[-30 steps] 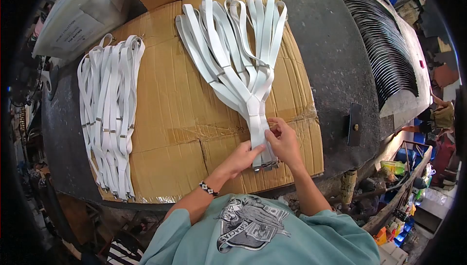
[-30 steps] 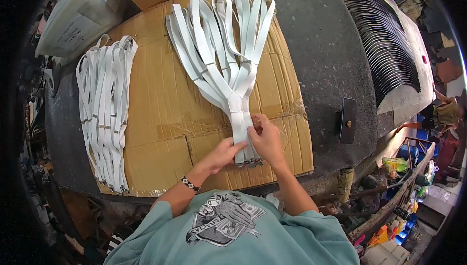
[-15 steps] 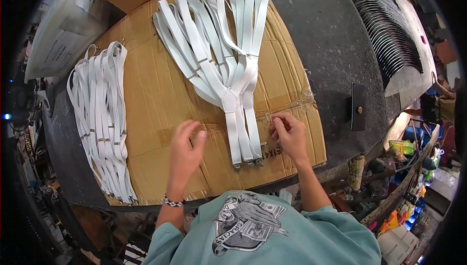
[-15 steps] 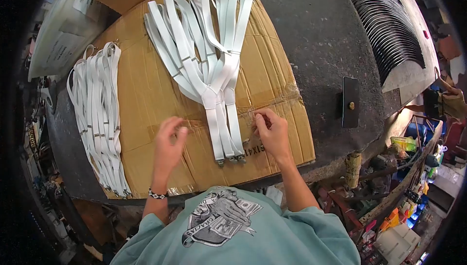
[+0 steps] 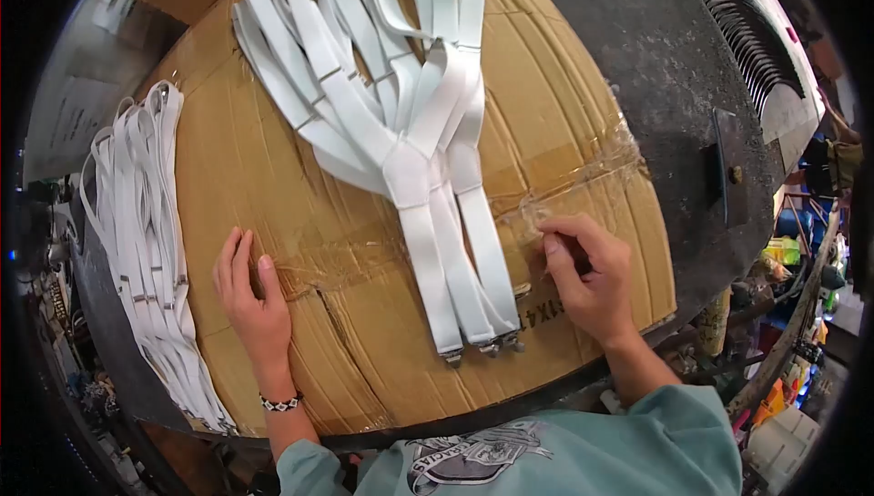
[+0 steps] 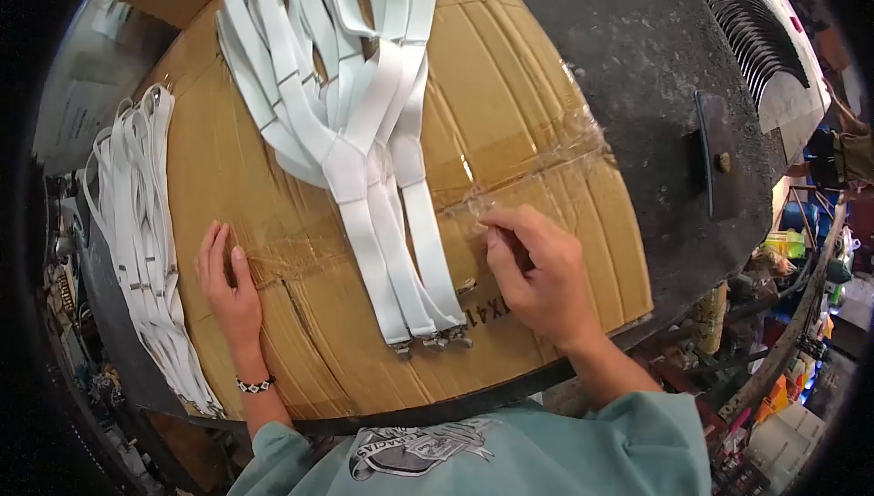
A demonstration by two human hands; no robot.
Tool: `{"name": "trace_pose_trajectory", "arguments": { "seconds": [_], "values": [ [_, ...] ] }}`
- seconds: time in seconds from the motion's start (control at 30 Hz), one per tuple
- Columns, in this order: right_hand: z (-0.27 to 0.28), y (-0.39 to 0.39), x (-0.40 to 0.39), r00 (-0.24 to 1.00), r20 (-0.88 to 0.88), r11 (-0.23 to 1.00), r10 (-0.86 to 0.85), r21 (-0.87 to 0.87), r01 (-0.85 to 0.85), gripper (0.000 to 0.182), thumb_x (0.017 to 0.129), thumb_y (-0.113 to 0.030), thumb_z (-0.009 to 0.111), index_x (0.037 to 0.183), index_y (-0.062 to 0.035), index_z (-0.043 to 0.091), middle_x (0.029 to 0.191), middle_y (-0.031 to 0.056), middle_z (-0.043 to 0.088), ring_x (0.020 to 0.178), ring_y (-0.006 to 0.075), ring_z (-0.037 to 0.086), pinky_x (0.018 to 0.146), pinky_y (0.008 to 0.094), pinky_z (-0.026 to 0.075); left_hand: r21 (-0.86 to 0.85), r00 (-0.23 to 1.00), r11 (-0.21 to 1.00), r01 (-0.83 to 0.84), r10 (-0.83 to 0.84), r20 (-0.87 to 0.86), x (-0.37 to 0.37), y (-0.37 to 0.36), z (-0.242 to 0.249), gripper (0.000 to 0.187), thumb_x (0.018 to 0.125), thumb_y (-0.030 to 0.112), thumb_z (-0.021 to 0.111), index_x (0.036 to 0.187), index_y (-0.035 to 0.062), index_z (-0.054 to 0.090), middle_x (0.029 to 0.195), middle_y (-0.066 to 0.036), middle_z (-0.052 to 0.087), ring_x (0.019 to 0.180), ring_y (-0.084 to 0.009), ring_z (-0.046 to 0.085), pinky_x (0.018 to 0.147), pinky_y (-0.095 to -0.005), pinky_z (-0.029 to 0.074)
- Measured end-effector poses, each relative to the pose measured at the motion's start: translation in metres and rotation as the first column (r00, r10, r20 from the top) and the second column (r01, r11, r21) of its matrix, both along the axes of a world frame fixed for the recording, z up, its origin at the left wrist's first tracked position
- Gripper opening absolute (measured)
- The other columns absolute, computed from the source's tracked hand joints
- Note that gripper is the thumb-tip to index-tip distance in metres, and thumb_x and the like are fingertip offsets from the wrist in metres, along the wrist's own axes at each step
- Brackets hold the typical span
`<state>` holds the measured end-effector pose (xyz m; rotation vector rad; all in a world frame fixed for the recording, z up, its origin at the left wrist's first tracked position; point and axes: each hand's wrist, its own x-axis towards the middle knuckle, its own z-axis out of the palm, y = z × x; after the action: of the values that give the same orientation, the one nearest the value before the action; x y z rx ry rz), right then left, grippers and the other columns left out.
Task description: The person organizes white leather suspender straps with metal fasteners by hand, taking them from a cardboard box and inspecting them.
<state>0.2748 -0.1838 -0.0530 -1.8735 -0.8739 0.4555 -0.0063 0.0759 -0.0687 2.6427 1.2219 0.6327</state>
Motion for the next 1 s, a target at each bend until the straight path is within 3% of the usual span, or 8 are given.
{"name": "trace_pose_trajectory", "arguments": {
  "seconds": [0.1,0.43,0.63,0.73,0.77,0.83,0.9,1.0],
  "values": [
    [0.008,0.004,-0.002,0.964,0.241,0.994,0.108,0.003,-0.112,0.014,0.093,0.001,0.065,0.106,0.0000,0.070,0.077,0.0093,0.061,0.063,0.0169,0.060,0.060,0.0310,0.047,-0.041,0.999,0.999,0.010,-0.008,0.048,-0.006,0.002,0.001,0.033,0.100,0.012,0.063,0.130,-0.0012,0.066,0.140,-0.016,0.062,0.130,-0.0348,0.056,0.110,-0.0452,0.044],
    [-0.009,0.003,0.009,0.969,0.210,0.988,0.132,0.053,-0.146,0.011,0.095,-0.006,0.065,0.100,0.0019,0.071,0.080,0.0045,0.068,0.071,0.0085,0.060,0.065,0.0265,0.048,-0.110,0.911,0.981,0.162,-0.106,0.399,-0.026,0.026,-0.032,0.025,0.095,0.013,0.069,0.114,-0.0014,0.073,0.130,-0.017,0.067,0.125,-0.0314,0.062,0.108,-0.0407,0.048],
    [0.022,-0.017,-0.012,0.972,-0.191,0.958,0.133,0.276,-0.077,0.022,0.095,-0.010,0.063,0.111,0.0037,0.067,0.082,0.0042,0.064,0.072,0.0113,0.058,0.064,0.0280,0.046,-0.127,0.896,0.979,0.158,-0.088,0.436,-0.023,0.035,-0.029,0.024,0.091,0.020,0.071,0.104,0.0016,0.076,0.122,-0.017,0.070,0.115,-0.0334,0.066,0.101,-0.0420,0.051],
    [0.028,-0.096,-0.055,0.926,-0.149,0.883,0.347,0.383,-0.270,0.022,0.090,-0.014,0.063,0.100,0.0041,0.071,0.087,0.0096,0.069,0.072,0.0167,0.062,0.066,0.0295,0.050,-0.101,0.904,0.981,0.163,-0.107,0.414,-0.021,0.041,-0.030,0.024,0.089,0.022,0.071,0.102,0.0027,0.076,0.122,-0.018,0.070,0.114,-0.0350,0.066,0.101,-0.0431,0.051],
    [0.051,-0.111,-0.086,0.635,-0.199,0.640,0.747,0.474,-0.604,0.024,0.087,-0.014,0.066,0.099,0.0053,0.073,0.096,0.0165,0.073,0.083,0.0207,0.069,0.078,0.0321,0.056,-0.085,0.904,0.984,0.159,-0.110,0.412,-0.021,0.044,-0.033,0.024,0.089,0.022,0.071,0.102,0.0032,0.076,0.122,-0.018,0.070,0.114,-0.0354,0.066,0.101,-0.0437,0.051],
    [0.071,-0.120,-0.122,0.153,-0.315,0.197,0.937,0.113,-0.974,0.024,0.099,-0.014,0.063,0.113,0.0036,0.073,0.102,0.0173,0.074,0.097,0.0262,0.072,0.087,0.0355,0.057,-0.087,0.912,0.986,0.144,-0.098,0.398,-0.023,0.040,-0.040,0.023,0.088,0.023,0.070,0.100,0.0042,0.076,0.120,-0.017,0.071,0.114,-0.0359,0.065,0.101,-0.0444,0.051],
    [0.033,-0.132,-0.168,0.157,-0.573,0.098,0.804,-0.132,-0.986,0.023,0.104,-0.015,0.060,0.116,-0.0012,0.073,0.106,0.0109,0.075,0.098,0.0253,0.071,0.088,0.0368,0.056,-0.096,0.919,0.986,0.137,-0.091,0.384,-0.018,0.043,-0.039,0.023,0.087,0.023,0.070,0.099,0.0051,0.076,0.118,-0.017,0.071,0.114,-0.0361,0.065,0.101,-0.0447,0.051],
    [-0.088,-0.158,-0.184,0.384,-0.614,0.284,0.689,-0.259,-0.923,0.023,0.103,-0.014,0.056,0.110,0.0000,0.073,0.102,0.0102,0.075,0.093,0.0198,0.072,0.083,0.0344,0.057,-0.099,0.951,0.991,0.092,-0.058,0.303,-0.016,0.034,-0.036,0.024,0.086,0.024,0.068,0.101,0.0062,0.076,0.115,-0.015,0.071,0.113,-0.0361,0.064,0.101,-0.0448,0.050]
  ]
}}
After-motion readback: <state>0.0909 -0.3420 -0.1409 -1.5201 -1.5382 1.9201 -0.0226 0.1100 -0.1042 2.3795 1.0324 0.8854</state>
